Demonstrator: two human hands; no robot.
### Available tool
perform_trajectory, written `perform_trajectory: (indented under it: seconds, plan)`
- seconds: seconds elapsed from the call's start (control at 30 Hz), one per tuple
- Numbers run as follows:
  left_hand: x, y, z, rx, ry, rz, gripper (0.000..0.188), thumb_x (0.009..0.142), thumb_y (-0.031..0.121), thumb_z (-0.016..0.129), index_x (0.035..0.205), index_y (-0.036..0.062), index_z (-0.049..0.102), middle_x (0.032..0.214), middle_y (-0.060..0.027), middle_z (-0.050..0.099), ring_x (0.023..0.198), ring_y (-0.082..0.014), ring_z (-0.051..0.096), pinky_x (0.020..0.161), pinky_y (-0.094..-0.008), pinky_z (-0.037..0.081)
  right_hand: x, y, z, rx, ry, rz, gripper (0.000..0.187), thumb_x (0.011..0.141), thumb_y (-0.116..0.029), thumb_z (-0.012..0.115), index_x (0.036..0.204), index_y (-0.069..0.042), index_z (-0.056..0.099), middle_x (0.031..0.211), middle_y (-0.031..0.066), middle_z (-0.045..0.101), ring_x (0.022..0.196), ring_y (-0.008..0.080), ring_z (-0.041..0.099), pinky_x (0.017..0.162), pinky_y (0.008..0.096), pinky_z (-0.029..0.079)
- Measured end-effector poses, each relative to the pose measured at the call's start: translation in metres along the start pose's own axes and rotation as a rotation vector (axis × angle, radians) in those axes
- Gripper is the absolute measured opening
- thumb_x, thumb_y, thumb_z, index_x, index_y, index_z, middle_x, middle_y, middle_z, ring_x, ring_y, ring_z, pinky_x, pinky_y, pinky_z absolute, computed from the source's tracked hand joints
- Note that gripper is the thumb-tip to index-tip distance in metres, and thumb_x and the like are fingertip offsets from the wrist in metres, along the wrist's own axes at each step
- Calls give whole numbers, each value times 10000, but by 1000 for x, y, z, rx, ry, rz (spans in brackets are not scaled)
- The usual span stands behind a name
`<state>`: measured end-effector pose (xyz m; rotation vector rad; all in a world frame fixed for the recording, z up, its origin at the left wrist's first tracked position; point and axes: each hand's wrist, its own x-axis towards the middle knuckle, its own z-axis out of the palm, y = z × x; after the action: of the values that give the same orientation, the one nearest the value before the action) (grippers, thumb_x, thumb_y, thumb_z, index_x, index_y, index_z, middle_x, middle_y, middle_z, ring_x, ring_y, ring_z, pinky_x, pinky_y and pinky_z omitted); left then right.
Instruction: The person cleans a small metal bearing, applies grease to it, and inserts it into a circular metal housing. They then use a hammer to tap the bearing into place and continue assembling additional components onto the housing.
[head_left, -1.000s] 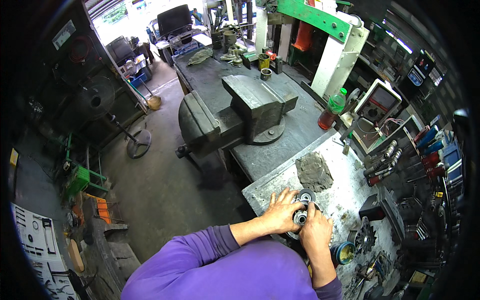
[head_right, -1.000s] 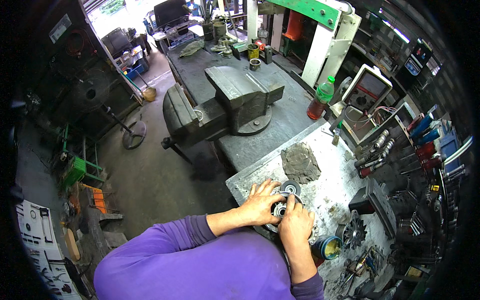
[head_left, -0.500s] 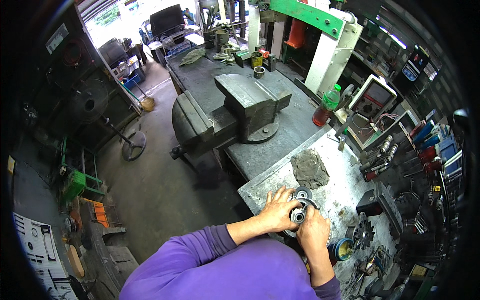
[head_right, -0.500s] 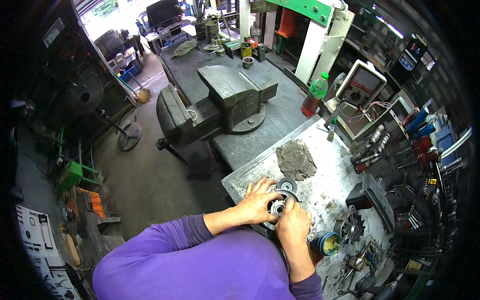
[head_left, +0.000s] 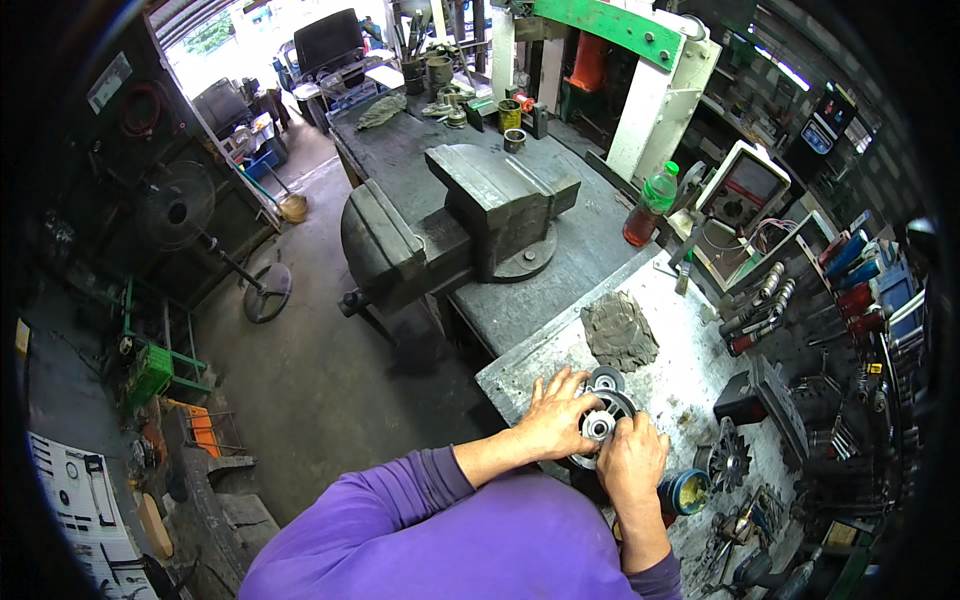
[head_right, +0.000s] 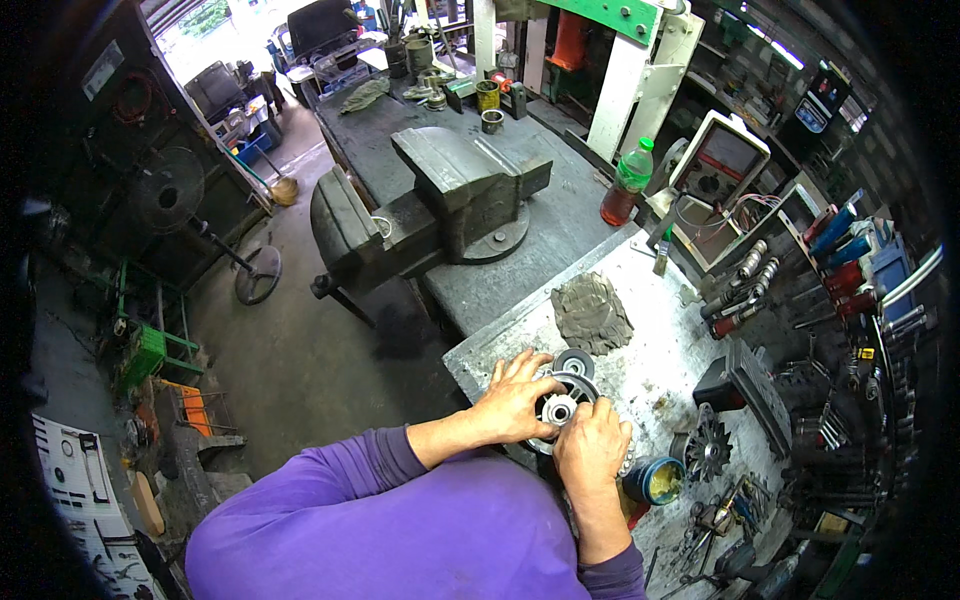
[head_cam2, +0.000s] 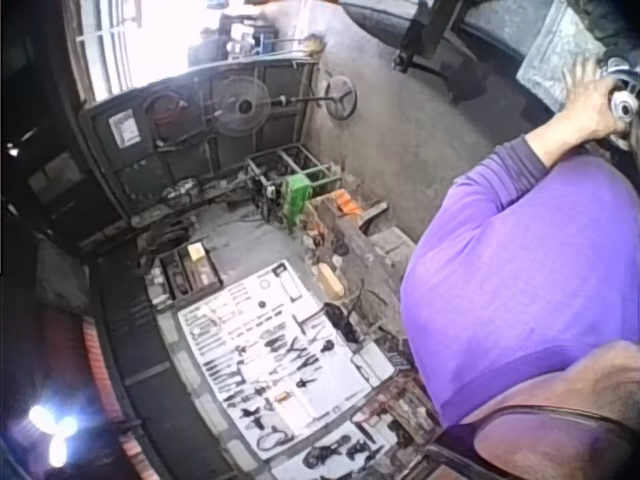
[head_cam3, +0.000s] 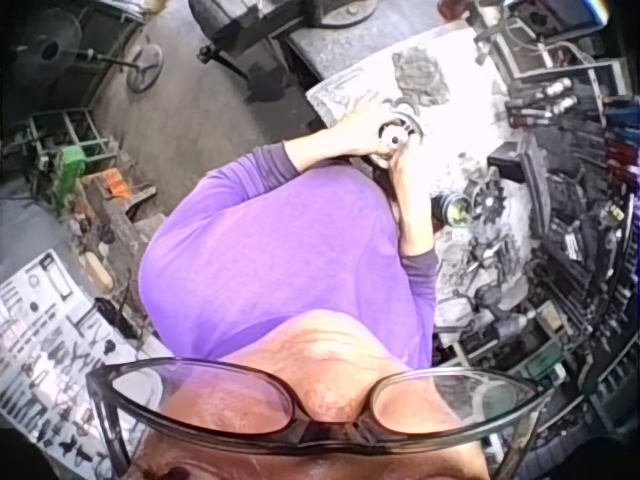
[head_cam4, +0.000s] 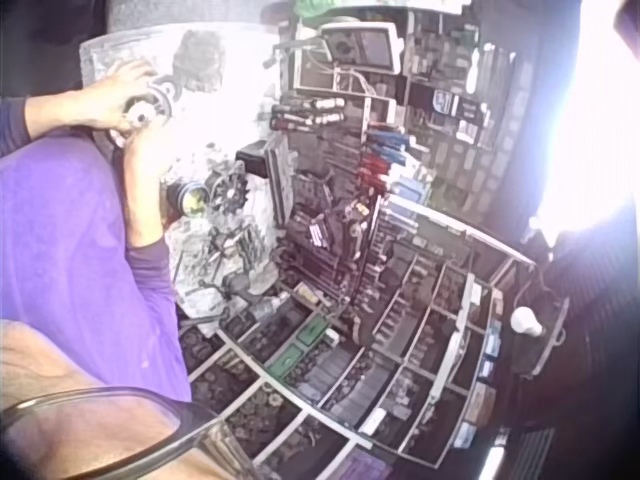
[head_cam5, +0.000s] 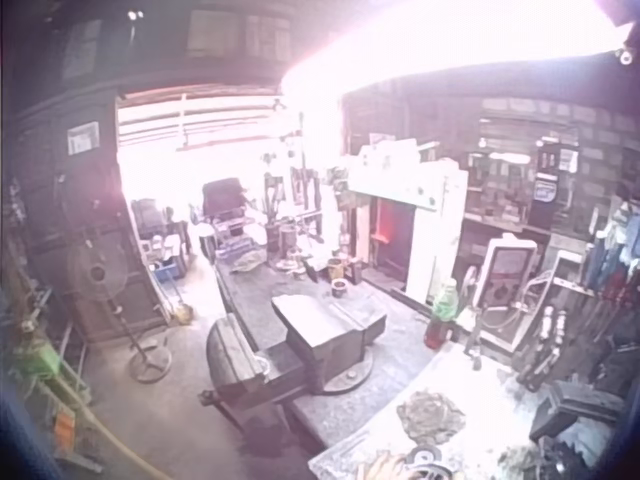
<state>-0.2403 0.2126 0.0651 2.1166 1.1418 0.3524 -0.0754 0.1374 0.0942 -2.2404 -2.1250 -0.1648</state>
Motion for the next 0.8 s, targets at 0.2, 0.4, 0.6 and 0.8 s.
perform_trajectory:
  seconds: [0.2, 0.4, 0.6, 0.8]
  plan:
    - [0, 0, 0, -9, 3, -11, 706, 718, 411, 909, 1350, 180, 697, 1658, -207, 384, 1593, -493, 241, 1237, -762, 185, -1, 1, -1, 56, 25, 40, 183, 927, -219, 713, 915, -38, 734, 987, 150, 673, 924, 328, 691, 848, 489, 456]
    - [1, 1, 0, -25, -8, -11, 711, 708, 408, 911, 1348, 184, 696, 1656, -203, 384, 1593, -493, 239, 1237, -766, 182, -2, 1, -4, 54, -13, 96, 200, 913, -228, 744, 912, -29, 728, 977, 165, 668, 890, 349, 693, 847, 481, 457]
    - [1, 0, 0, -16, -13, -6, 707, 717, 429, 907, 1347, 187, 696, 1650, -199, 392, 1591, -496, 240, 1237, -764, 173, -3, 3, -5, 66, -7, 89, 170, 909, -201, 739, 901, -31, 734, 946, 166, 667, 844, 347, 688, 842, 481, 442]
    - [0, 0, 1, -29, -14, -2, 695, 729, 429, 902, 1345, 180, 698, 1645, -198, 400, 1594, -501, 234, 1241, -759, 171, -7, 4, 3, 87, 19, 96, 195, 932, -225, 735, 887, -35, 741, 945, 170, 678, 834, 352, 694, 844, 483, 448]
